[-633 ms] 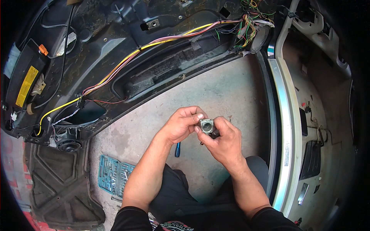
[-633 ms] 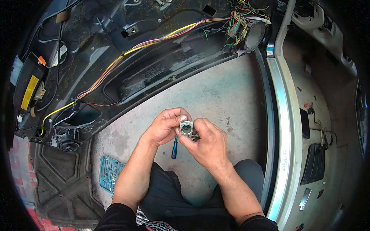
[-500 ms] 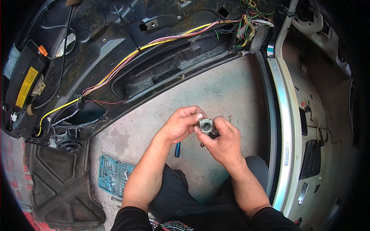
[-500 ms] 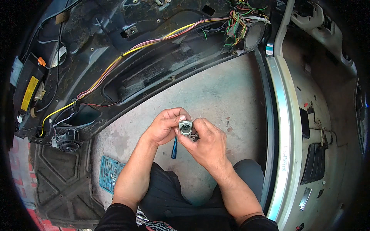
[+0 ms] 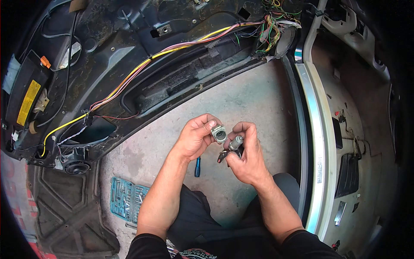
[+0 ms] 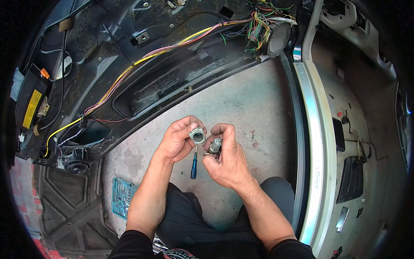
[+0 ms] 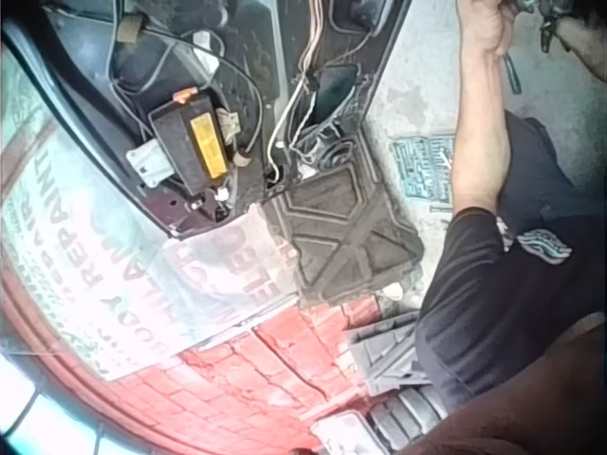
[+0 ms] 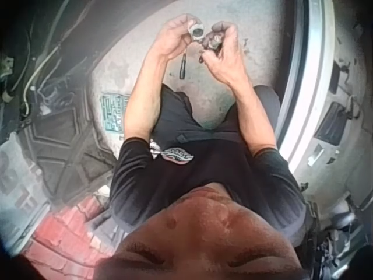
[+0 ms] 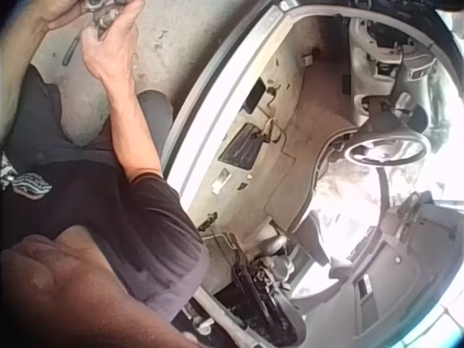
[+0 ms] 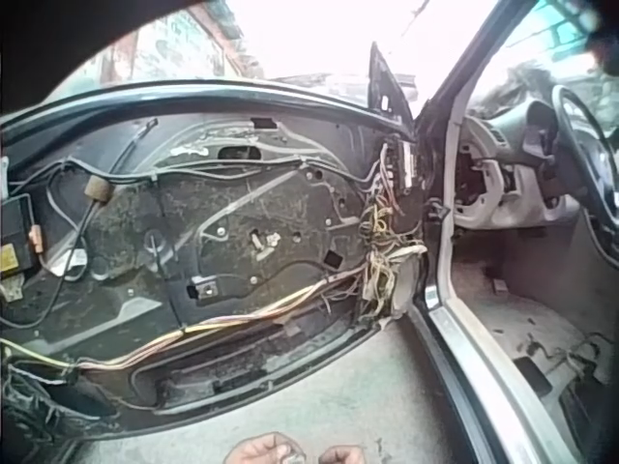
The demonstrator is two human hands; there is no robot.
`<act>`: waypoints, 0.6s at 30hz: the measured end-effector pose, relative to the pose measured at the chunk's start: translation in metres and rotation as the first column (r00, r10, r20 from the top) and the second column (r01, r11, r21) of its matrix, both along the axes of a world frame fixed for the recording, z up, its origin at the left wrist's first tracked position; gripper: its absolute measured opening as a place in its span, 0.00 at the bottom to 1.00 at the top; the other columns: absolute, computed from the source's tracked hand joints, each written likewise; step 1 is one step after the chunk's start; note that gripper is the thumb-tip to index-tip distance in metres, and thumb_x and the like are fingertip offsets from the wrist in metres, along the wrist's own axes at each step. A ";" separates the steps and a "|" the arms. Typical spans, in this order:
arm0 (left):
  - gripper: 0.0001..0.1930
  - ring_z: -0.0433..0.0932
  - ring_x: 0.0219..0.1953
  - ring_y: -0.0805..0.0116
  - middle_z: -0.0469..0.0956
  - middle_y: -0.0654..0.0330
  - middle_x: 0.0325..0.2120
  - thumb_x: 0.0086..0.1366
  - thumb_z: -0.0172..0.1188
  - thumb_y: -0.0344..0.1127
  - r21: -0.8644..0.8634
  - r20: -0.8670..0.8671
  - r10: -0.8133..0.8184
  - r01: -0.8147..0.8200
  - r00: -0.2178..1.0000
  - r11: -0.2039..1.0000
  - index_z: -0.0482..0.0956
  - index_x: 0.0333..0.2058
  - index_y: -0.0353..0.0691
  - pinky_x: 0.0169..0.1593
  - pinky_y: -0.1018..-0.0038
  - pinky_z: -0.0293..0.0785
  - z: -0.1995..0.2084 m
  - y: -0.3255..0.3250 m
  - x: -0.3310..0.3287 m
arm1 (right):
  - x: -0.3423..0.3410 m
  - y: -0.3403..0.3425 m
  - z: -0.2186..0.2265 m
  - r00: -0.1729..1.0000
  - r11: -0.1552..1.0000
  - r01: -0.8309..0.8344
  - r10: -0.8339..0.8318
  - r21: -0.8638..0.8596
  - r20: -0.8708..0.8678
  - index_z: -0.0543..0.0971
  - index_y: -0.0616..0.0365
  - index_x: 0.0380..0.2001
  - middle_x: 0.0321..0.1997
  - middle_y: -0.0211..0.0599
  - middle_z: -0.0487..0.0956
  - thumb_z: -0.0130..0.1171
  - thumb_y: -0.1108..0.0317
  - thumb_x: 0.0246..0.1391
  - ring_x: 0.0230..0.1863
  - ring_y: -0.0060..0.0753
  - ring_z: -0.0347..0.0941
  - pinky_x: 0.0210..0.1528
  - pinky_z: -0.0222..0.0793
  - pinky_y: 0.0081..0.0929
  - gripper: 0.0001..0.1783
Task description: Inspecting and disassembling a car door lock mechanism.
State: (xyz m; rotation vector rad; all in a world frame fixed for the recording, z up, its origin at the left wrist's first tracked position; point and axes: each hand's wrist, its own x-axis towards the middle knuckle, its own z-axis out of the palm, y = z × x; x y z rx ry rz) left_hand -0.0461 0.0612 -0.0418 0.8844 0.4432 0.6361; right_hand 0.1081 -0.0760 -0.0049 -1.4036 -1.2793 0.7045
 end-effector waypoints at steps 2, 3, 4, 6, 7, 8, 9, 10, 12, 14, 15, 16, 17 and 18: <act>0.10 0.82 0.39 0.67 0.83 0.57 0.38 0.76 0.60 0.38 0.002 0.004 0.000 0.000 1.000 1.000 0.80 0.43 0.35 0.45 0.66 0.81 0.001 0.002 -0.002 | 0.001 -0.001 0.005 0.990 0.995 -0.085 0.077 -0.060 -0.121 0.59 0.61 0.57 0.37 0.40 0.78 0.55 0.78 0.49 0.28 0.29 0.75 0.36 0.75 0.33 0.30; 0.10 0.82 0.39 0.66 0.83 0.57 0.38 0.76 0.60 0.38 0.003 0.008 0.000 0.000 1.000 1.000 0.80 0.43 0.36 0.45 0.65 0.81 0.001 0.003 -0.003 | 0.001 -0.001 0.005 0.990 0.995 -0.086 0.078 -0.060 -0.122 0.59 0.61 0.57 0.37 0.40 0.78 0.55 0.78 0.49 0.28 0.29 0.75 0.36 0.75 0.33 0.30; 0.10 0.82 0.39 0.66 0.83 0.57 0.38 0.76 0.60 0.38 0.004 0.008 0.000 0.000 1.000 1.000 0.80 0.43 0.36 0.45 0.65 0.81 0.001 0.003 -0.003 | 0.002 -0.001 0.005 0.991 0.994 -0.093 0.087 -0.059 -0.100 0.59 0.61 0.57 0.38 0.40 0.78 0.55 0.79 0.50 0.29 0.29 0.75 0.36 0.75 0.33 0.30; 0.10 0.82 0.39 0.66 0.83 0.57 0.38 0.77 0.59 0.38 -0.018 -0.005 0.033 -0.033 0.999 0.999 0.80 0.43 0.36 0.44 0.64 0.81 0.002 0.003 -0.003 | 0.002 -0.001 0.004 0.992 0.993 -0.100 0.095 -0.057 -0.078 0.59 0.61 0.57 0.38 0.40 0.78 0.54 0.79 0.51 0.29 0.29 0.76 0.36 0.75 0.33 0.29; 0.10 0.82 0.39 0.66 0.83 0.57 0.38 0.77 0.59 0.38 -0.018 -0.004 0.034 -0.034 0.999 0.999 0.80 0.43 0.36 0.44 0.64 0.81 0.002 0.003 -0.004 | 0.002 -0.001 0.004 0.991 0.992 -0.113 0.108 -0.057 -0.075 0.59 0.61 0.58 0.39 0.39 0.78 0.54 0.79 0.51 0.30 0.29 0.75 0.36 0.74 0.32 0.30; 0.10 0.82 0.39 0.66 0.82 0.57 0.38 0.77 0.59 0.38 -0.010 -0.006 0.041 -0.041 0.999 0.999 0.80 0.43 0.36 0.43 0.64 0.81 0.003 0.004 -0.004 | 0.002 -0.001 0.004 0.990 0.990 -0.125 0.121 -0.057 -0.072 0.59 0.61 0.58 0.39 0.39 0.78 0.54 0.79 0.52 0.30 0.28 0.75 0.37 0.74 0.32 0.30; 0.10 0.82 0.39 0.66 0.82 0.57 0.38 0.77 0.59 0.38 -0.001 -0.007 0.048 -0.048 0.999 0.999 0.80 0.43 0.37 0.43 0.63 0.81 0.003 0.004 -0.004 | 0.002 -0.001 0.003 0.990 0.990 -0.125 0.121 -0.057 -0.071 0.59 0.61 0.58 0.39 0.39 0.78 0.54 0.79 0.52 0.30 0.28 0.75 0.37 0.74 0.32 0.30; 0.10 0.82 0.39 0.66 0.82 0.57 0.38 0.77 0.59 0.38 0.000 -0.007 0.049 -0.049 0.999 0.999 0.80 0.43 0.37 0.43 0.63 0.81 0.003 0.004 -0.005 | 0.002 -0.001 0.001 0.990 0.990 -0.123 0.118 -0.070 -0.073 0.59 0.61 0.60 0.39 0.38 0.78 0.55 0.79 0.52 0.30 0.28 0.75 0.37 0.74 0.31 0.31; 0.10 0.81 0.39 0.65 0.82 0.57 0.38 0.77 0.59 0.39 0.000 0.005 0.054 -0.054 0.999 0.999 0.80 0.43 0.37 0.44 0.62 0.81 0.001 0.006 -0.006 | 0.002 0.000 0.002 0.991 0.989 -0.121 0.115 -0.082 -0.074 0.59 0.62 0.61 0.40 0.38 0.78 0.55 0.79 0.53 0.31 0.28 0.75 0.38 0.74 0.30 0.32; 0.10 0.81 0.39 0.65 0.82 0.56 0.38 0.77 0.59 0.39 -0.002 0.004 0.058 -0.058 0.998 0.998 0.80 0.43 0.37 0.44 0.61 0.81 0.001 0.006 -0.005 | 0.002 0.000 0.005 0.985 0.985 -0.123 0.107 -0.124 -0.134 0.61 0.62 0.62 0.40 0.37 0.78 0.56 0.79 0.53 0.32 0.26 0.75 0.38 0.73 0.29 0.33; 0.10 0.81 0.39 0.65 0.82 0.56 0.38 0.76 0.59 0.39 -0.003 0.002 0.061 -0.061 0.998 0.998 0.80 0.43 0.37 0.44 0.61 0.81 0.001 0.006 -0.005 | 0.002 0.000 0.006 0.985 0.985 -0.123 0.106 -0.124 -0.134 0.61 0.62 0.62 0.40 0.37 0.78 0.56 0.79 0.53 0.32 0.26 0.75 0.38 0.73 0.29 0.33; 0.10 0.81 0.39 0.65 0.82 0.56 0.38 0.76 0.59 0.39 -0.003 0.003 0.061 -0.061 0.998 0.998 0.80 0.43 0.37 0.44 0.61 0.81 0.001 0.006 -0.006 | 0.002 0.001 0.006 0.981 0.983 -0.123 0.099 -0.136 -0.165 0.62 0.62 0.63 0.40 0.37 0.79 0.56 0.79 0.53 0.32 0.26 0.75 0.38 0.74 0.29 0.33; 0.10 0.81 0.39 0.65 0.82 0.56 0.38 0.76 0.59 0.39 -0.002 0.005 0.061 -0.061 0.998 0.998 0.80 0.42 0.37 0.44 0.61 0.81 0.000 0.006 -0.006 | 0.003 0.001 0.007 0.976 0.981 -0.122 0.092 -0.149 -0.195 0.63 0.63 0.63 0.40 0.37 0.79 0.57 0.79 0.53 0.33 0.25 0.75 0.38 0.74 0.28 0.33; 0.10 0.81 0.38 0.65 0.82 0.56 0.37 0.76 0.59 0.39 -0.001 0.006 0.060 -0.060 0.998 0.998 0.80 0.42 0.37 0.44 0.61 0.81 0.000 0.007 -0.006 | 0.003 0.000 0.008 0.976 0.981 -0.122 0.092 -0.149 -0.195 0.63 0.63 0.63 0.40 0.37 0.79 0.57 0.79 0.53 0.33 0.25 0.75 0.38 0.74 0.28 0.33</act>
